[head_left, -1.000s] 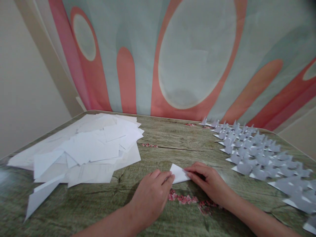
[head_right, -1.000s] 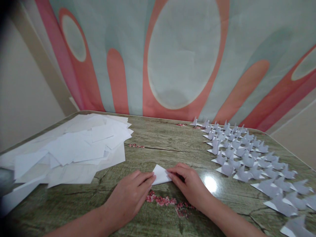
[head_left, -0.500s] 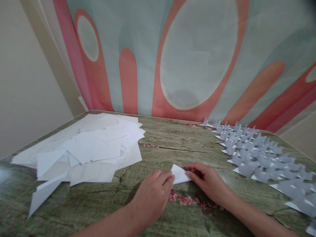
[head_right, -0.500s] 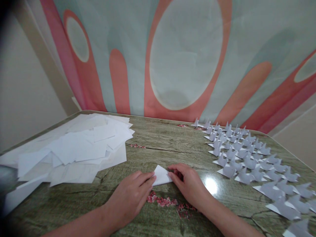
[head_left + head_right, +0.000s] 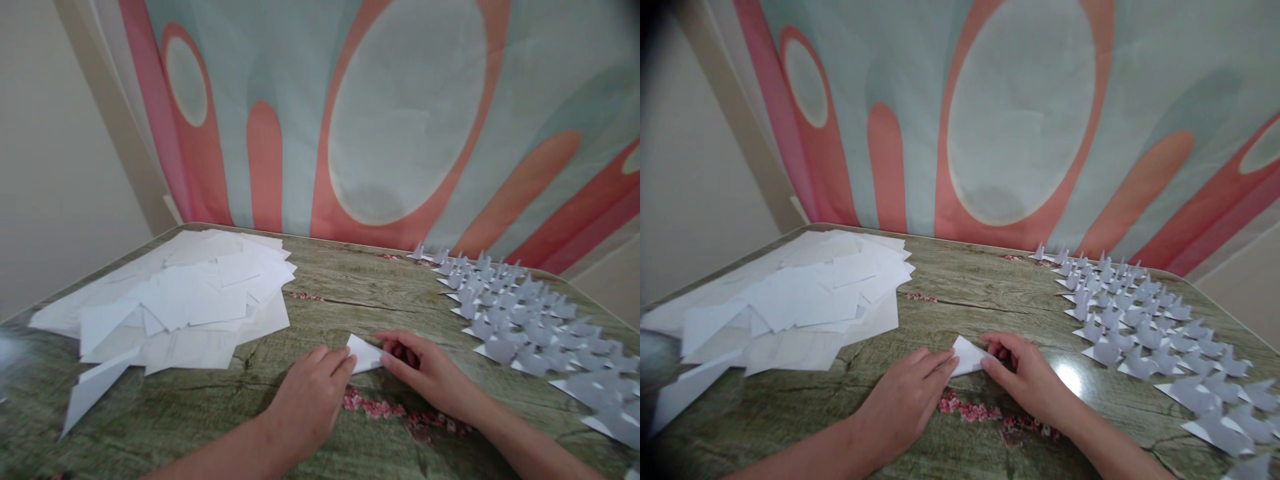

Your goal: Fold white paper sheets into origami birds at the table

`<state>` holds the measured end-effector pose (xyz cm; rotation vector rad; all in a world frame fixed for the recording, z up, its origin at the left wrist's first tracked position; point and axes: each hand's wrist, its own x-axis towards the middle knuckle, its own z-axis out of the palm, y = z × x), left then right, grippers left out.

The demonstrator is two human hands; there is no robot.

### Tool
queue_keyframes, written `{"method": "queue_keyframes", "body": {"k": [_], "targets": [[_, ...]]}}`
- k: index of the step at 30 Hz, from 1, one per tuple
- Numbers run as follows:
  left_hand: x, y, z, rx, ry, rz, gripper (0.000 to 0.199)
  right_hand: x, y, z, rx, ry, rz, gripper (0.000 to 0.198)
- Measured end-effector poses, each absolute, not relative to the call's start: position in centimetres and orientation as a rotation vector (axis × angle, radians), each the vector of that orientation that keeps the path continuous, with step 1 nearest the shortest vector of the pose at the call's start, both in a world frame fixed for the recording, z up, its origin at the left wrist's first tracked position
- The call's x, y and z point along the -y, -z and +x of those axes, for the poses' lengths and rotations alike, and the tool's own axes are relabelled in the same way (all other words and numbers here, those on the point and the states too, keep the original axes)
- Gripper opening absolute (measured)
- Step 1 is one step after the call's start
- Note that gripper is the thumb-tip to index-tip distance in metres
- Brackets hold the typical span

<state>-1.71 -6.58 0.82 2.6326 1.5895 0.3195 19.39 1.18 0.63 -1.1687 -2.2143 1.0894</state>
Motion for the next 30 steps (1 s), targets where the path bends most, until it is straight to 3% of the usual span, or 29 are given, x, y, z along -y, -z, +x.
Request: {"method": "queue_keyframes", "body": {"k": [2, 19, 30], "targets": [[6.6, -0.8, -1.7, -1.599, -0.314, 2.625, 0.035, -1.0, -0.8, 19.9, 2.298, -1.045, -1.119, 0.037], [6.8, -1.2, -1.6, -1.661, -0.248, 2.691, 0.033, -1.6, -0.3, 20.6, 2.367, -0.955, -0.963, 0.022], [6.7, -1.3, -1.6, -1.646, -0.240, 2.709, 0.032, -1.7, 0.2, 20.6, 2.376, -0.943, -0.946, 0.026]]}}
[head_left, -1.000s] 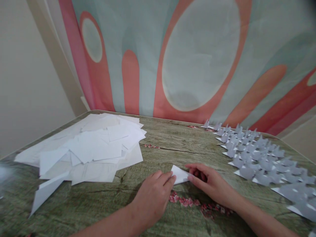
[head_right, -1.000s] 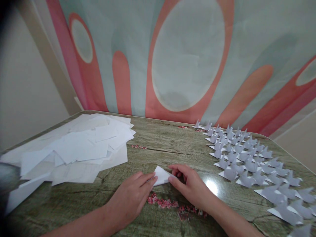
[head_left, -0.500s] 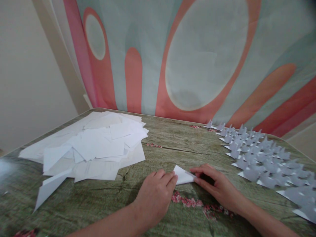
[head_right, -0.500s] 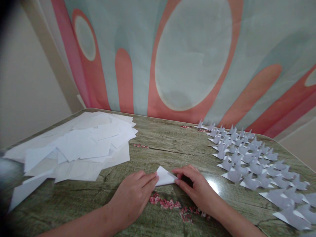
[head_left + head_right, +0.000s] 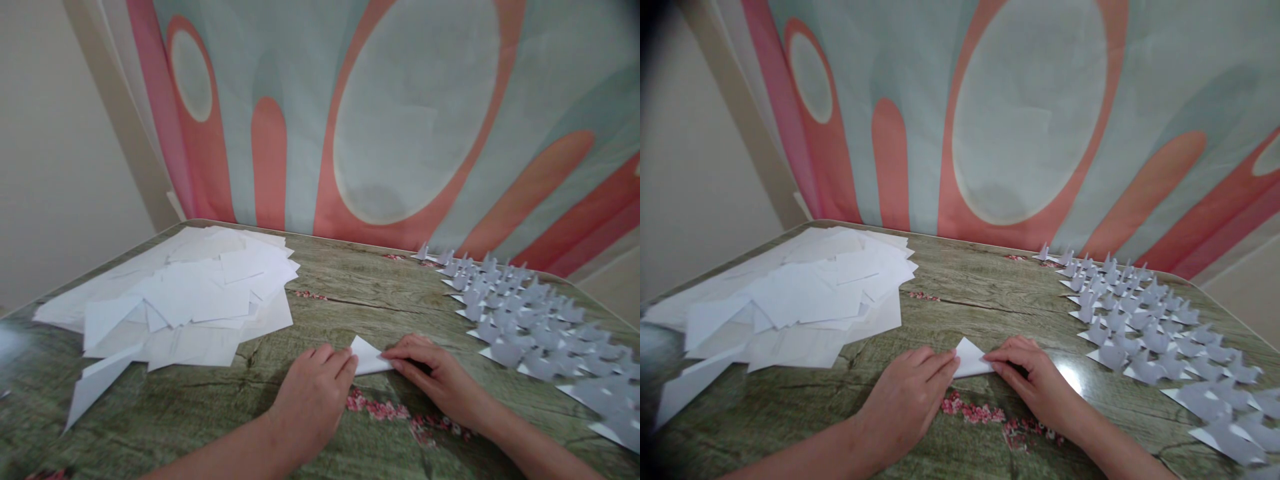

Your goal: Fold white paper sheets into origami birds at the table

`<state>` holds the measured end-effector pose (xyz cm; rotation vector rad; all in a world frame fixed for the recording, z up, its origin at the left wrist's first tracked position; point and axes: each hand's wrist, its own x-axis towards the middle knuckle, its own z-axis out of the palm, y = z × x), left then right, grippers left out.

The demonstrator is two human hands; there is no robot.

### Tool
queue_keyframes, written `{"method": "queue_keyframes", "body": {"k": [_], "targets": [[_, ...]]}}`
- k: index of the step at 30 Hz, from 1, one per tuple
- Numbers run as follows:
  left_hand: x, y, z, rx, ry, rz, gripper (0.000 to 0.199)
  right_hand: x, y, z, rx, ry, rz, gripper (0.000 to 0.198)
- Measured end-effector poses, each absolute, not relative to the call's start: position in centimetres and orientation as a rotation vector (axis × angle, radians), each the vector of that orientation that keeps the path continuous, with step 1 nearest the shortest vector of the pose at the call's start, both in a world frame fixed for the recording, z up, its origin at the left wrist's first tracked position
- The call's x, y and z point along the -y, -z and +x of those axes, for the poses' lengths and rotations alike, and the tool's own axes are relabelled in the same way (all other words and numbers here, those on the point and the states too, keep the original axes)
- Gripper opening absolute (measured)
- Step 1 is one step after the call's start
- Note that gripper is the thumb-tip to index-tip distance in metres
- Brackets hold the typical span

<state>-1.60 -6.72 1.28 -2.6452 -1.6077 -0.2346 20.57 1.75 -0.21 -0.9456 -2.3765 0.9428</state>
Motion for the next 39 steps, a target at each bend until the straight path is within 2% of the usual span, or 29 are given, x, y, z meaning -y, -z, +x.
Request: {"method": "queue_keyframes", "body": {"k": [27, 39], "targets": [[6.7, -1.5, -1.4, 1.632, 0.189, -2.626, 0.032, -1.5, -0.2, 19.7, 2.329, -0.848, -1.111, 0.025], [6.6, -1.3, -1.3, 1.599, 0.251, -2.638, 0.027, -1.5, 0.2, 19.4, 2.276, -0.828, -1.186, 0.023]]}}
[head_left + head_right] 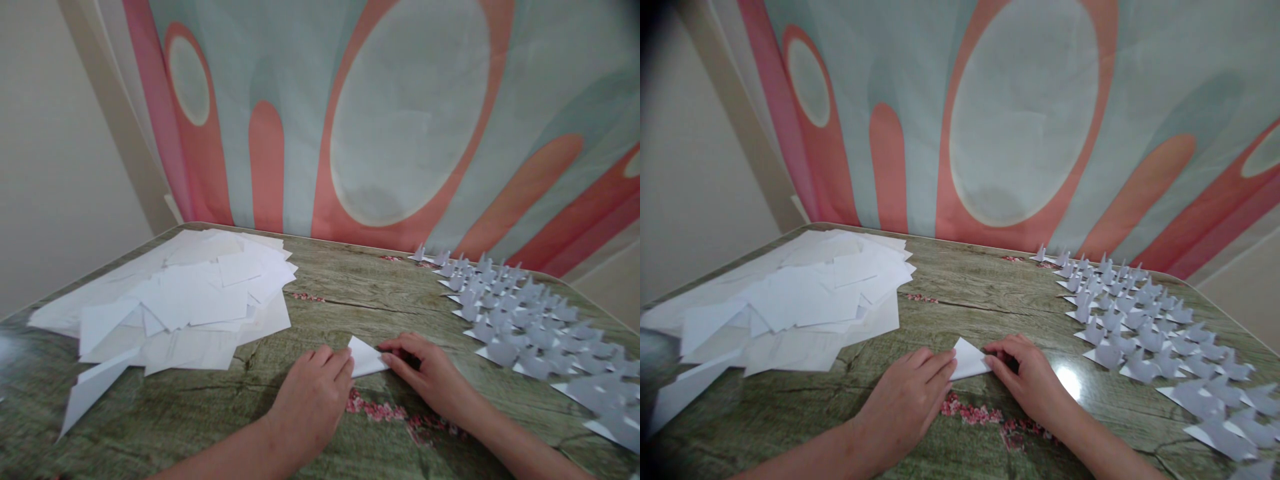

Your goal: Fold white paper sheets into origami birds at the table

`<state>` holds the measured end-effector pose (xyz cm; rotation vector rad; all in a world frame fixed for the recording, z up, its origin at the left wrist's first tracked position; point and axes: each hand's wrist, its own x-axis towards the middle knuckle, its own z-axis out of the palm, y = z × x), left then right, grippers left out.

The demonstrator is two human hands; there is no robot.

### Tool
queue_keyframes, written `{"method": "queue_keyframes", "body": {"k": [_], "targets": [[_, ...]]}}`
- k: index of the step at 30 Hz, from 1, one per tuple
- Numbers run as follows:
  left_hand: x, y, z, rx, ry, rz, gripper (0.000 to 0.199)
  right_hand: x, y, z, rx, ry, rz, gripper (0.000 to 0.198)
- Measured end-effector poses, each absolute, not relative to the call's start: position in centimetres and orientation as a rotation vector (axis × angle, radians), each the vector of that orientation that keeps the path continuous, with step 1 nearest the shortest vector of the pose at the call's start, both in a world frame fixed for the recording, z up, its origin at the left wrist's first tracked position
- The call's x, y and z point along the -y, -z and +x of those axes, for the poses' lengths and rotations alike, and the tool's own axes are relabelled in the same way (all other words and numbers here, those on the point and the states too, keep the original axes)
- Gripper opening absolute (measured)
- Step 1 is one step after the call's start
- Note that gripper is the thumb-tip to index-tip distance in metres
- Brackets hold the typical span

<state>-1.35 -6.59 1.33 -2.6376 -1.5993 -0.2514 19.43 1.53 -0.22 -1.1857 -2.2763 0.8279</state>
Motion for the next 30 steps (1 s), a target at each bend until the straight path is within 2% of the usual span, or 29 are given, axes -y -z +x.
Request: {"method": "queue_keyframes", "body": {"k": [11, 20, 30], "targets": [[6.5, -1.1, -1.3, 1.607, 0.284, -2.616, 0.027, -1.4, 0.1, 19.5, 2.288, -0.828, -1.147, 0.024], [6.5, -1.2, -1.1, 1.586, 0.277, -2.595, 0.028, 0.8, -0.9, 18.9, 2.617, -0.437, -0.772, 0.028], [6.5, -1.2, -1.1, 1.533, 0.224, -2.606, 0.036, 1.2, -1.1, 18.3, 2.685, -0.434, -0.829, 0.029]]}}
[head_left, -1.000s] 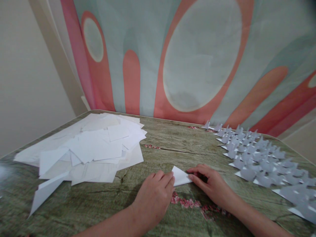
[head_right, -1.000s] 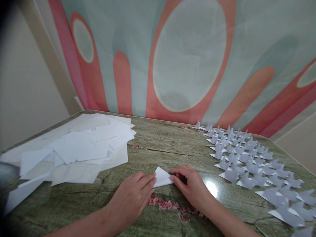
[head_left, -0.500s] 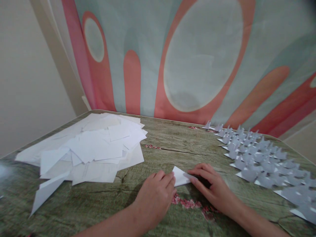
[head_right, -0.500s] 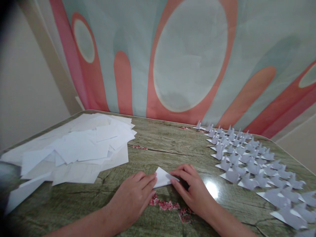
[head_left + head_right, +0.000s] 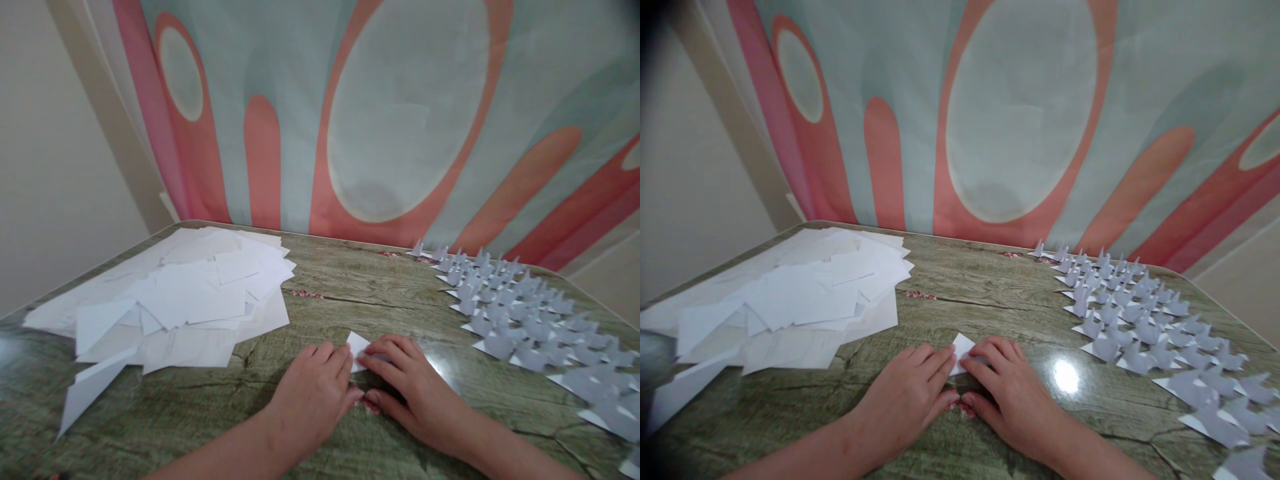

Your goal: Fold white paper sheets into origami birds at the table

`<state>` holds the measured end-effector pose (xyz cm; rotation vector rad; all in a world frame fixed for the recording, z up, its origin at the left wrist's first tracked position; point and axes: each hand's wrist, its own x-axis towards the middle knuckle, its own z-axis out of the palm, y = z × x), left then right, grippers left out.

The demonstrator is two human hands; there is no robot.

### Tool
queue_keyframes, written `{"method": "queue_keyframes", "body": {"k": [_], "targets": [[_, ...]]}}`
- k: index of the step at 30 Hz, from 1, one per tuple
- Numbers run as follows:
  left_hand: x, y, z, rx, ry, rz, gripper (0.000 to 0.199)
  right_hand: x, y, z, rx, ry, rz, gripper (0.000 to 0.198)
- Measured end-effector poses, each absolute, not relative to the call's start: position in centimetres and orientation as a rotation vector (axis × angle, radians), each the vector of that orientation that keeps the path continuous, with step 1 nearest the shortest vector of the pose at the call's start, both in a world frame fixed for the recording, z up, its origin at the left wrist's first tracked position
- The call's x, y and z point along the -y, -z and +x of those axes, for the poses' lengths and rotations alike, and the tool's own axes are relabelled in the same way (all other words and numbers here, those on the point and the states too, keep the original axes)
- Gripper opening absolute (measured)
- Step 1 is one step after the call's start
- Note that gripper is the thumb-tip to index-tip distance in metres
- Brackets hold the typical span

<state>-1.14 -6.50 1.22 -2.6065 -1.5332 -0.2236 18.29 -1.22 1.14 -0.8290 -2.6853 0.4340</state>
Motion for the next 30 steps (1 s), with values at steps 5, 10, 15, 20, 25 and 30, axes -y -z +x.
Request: {"method": "queue_keyframes", "body": {"k": [5, 10, 15, 20, 25, 30], "targets": [[6.5, -1.5, -1.1, 1.522, 0.207, -2.604, 0.039, 1.3, -1.2, 18.3, 2.719, -0.370, -0.836, 0.033], [6.5, -1.4, -1.1, 1.522, 0.185, -2.615, 0.041, 1.5, -1.4, 18.4, 2.760, -0.271, -0.815, 0.034], [6.4, -1.5, -1.1, 1.537, 0.154, -2.633, 0.040, 1.6, -1.0, 18.5, 2.772, -0.123, -0.792, 0.036], [6.5, -1.5, -1.1, 1.507, 0.117, -2.618, 0.044, 1.7, -0.9, 18.8, 2.754, 0.027, -0.804, 0.042], [5.9, -1.5, -0.9, 1.446, 0.056, -2.569, 0.050, 1.2, -1.1, 19.1, 2.783, 0.107, -0.853, 0.043], [3.2, -2.1, -1.0, 1.333, 0.043, -2.617, 0.048, 0.0, -1.0, 19.4, 2.769, 0.127, -0.947, 0.043]]}}
